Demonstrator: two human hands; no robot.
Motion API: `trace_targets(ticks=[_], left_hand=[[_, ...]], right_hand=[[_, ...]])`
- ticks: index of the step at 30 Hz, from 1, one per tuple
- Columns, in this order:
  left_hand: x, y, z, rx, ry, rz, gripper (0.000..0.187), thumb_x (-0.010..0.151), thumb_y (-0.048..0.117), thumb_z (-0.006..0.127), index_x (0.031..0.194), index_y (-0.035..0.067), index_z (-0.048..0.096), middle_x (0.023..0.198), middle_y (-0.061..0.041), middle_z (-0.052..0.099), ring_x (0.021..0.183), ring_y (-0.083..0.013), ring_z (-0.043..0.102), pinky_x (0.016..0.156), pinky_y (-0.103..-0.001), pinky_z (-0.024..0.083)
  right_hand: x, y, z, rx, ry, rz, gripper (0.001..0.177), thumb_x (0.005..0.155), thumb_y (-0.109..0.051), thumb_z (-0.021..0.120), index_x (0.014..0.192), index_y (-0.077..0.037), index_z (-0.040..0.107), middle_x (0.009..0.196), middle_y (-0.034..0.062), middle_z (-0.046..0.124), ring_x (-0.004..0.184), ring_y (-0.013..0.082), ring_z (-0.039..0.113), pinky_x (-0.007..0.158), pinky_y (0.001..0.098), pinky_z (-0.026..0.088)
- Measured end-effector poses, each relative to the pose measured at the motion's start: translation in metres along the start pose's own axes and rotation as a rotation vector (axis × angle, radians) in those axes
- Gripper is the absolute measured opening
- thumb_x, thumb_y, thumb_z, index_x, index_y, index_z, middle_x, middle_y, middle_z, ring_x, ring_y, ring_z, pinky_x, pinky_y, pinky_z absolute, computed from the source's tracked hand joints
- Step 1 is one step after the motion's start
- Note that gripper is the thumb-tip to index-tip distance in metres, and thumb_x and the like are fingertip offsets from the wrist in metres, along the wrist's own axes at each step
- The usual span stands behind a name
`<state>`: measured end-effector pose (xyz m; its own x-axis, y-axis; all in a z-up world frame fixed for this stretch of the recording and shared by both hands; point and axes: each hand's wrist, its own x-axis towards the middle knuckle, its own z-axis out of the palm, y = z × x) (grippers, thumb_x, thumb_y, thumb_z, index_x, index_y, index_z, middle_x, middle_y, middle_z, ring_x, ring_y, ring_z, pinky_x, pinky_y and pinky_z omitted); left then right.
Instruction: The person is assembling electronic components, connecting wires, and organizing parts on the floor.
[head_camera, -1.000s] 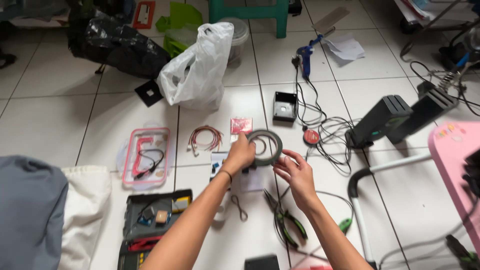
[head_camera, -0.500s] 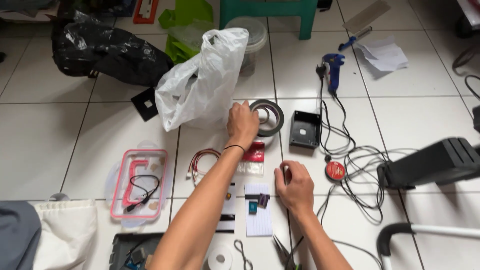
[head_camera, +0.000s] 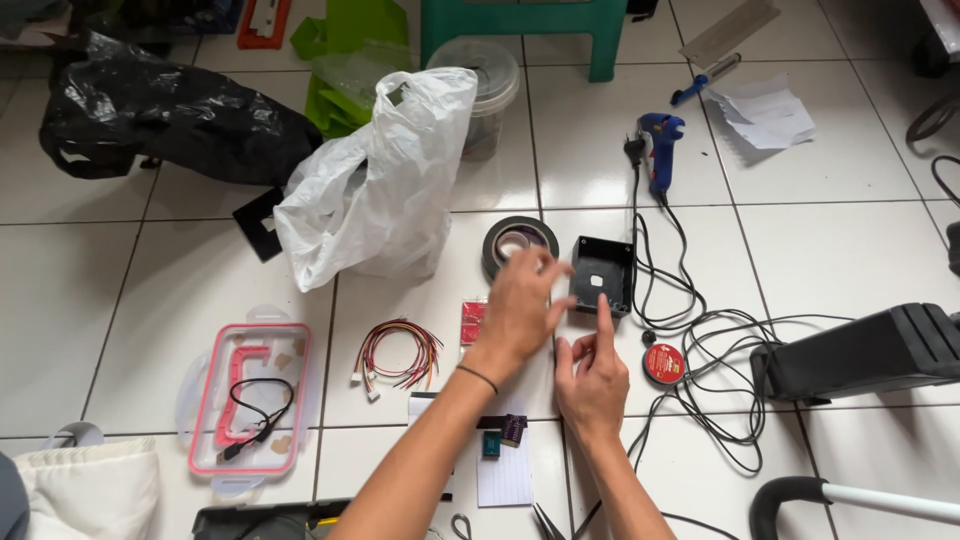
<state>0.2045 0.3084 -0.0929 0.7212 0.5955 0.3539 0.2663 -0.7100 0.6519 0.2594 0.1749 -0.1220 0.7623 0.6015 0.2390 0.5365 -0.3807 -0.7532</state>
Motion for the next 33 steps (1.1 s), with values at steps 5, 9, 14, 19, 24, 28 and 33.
trace_targets(ticks=[5, 9, 14, 19, 24, 28, 33], left_hand=[[-0.026, -0.003, 0.046, -0.007, -0.023, 0.040, 0.032, 0.082, 0.012, 0.073, 0.114, 0.011, 0.069, 0.098, -0.013, 0.064, 0.097, -0.0339, 0.064, 0.081, -0.046, 0.054], [-0.033, -0.012, 0.068, 0.095, 0.109, 0.034, 0.020, 0.087, 0.003, 0.064, 0.106, 0.009, 0.066, 0.091, -0.010, 0.064, 0.094, -0.0311, 0.067, 0.077, -0.042, 0.057], [-0.058, 0.012, 0.032, 0.188, 0.223, -0.001, 0.021, 0.087, 0.005, 0.059, 0.104, 0.014, 0.067, 0.089, -0.008, 0.063, 0.089, -0.0302, 0.066, 0.069, -0.043, 0.056], [-0.126, 0.036, -0.012, 0.252, 0.281, -0.003, 0.019, 0.087, 0.007, 0.058, 0.100, 0.017, 0.067, 0.089, -0.006, 0.062, 0.087, -0.0276, 0.065, 0.066, -0.043, 0.055], [-0.202, 0.062, -0.079, 0.195, 0.253, 0.059, 0.026, 0.088, 0.001, 0.060, 0.106, 0.016, 0.071, 0.084, -0.004, 0.058, 0.088, -0.0246, 0.064, 0.071, -0.042, 0.054], [-0.270, 0.058, -0.113, 0.082, 0.323, 0.030, 0.027, 0.090, 0.004, 0.063, 0.112, 0.018, 0.070, 0.093, -0.005, 0.061, 0.094, -0.0247, 0.065, 0.077, -0.039, 0.057], [-0.329, 0.093, -0.172, -0.412, 0.177, -0.273, 0.060, 0.087, 0.013, 0.080, 0.142, 0.016, 0.056, 0.121, -0.009, 0.062, 0.105, -0.0269, 0.067, 0.087, -0.036, 0.060]], right_hand=[[0.002, 0.030, 0.013, 0.016, 0.070, -0.031, 0.070, 0.090, -0.009, 0.065, 0.156, -0.008, 0.042, 0.068, 0.0068, 0.065, 0.051, 0.0157, 0.061, 0.053, 0.0322, 0.050], [0.003, 0.029, 0.011, 0.112, 0.118, 0.040, 0.065, 0.093, -0.010, 0.063, 0.155, -0.009, 0.045, 0.072, 0.0057, 0.065, 0.053, 0.0127, 0.059, 0.053, 0.0311, 0.050], [0.016, 0.054, 0.012, 0.470, 0.142, 0.049, 0.069, 0.097, -0.020, 0.060, 0.160, -0.010, 0.032, 0.081, 0.0028, 0.060, 0.052, 0.0093, 0.054, 0.047, 0.0264, 0.046], [0.015, 0.089, 0.007, 0.707, -0.053, 0.220, 0.060, 0.105, -0.040, 0.055, 0.157, -0.015, 0.041, 0.092, 0.0007, 0.058, 0.067, 0.0044, 0.057, 0.055, 0.0226, 0.053], [-0.054, -0.001, -0.037, 0.683, -0.335, 0.277, 0.053, 0.110, -0.044, 0.051, 0.153, -0.013, 0.054, 0.098, -0.0083, 0.060, 0.077, 0.0006, 0.053, 0.063, 0.0203, 0.044], [-0.119, -0.042, -0.040, 0.702, -0.430, 0.349, 0.047, 0.105, -0.032, 0.054, 0.145, -0.008, 0.055, 0.103, -0.0036, 0.069, 0.084, 0.0036, 0.067, 0.068, 0.0224, 0.053], [-0.186, -0.058, -0.059, 0.631, -0.498, 0.290, 0.042, 0.102, -0.015, 0.060, 0.142, -0.003, 0.057, 0.094, 0.0051, 0.069, 0.072, 0.0101, 0.062, 0.060, 0.0280, 0.055]])
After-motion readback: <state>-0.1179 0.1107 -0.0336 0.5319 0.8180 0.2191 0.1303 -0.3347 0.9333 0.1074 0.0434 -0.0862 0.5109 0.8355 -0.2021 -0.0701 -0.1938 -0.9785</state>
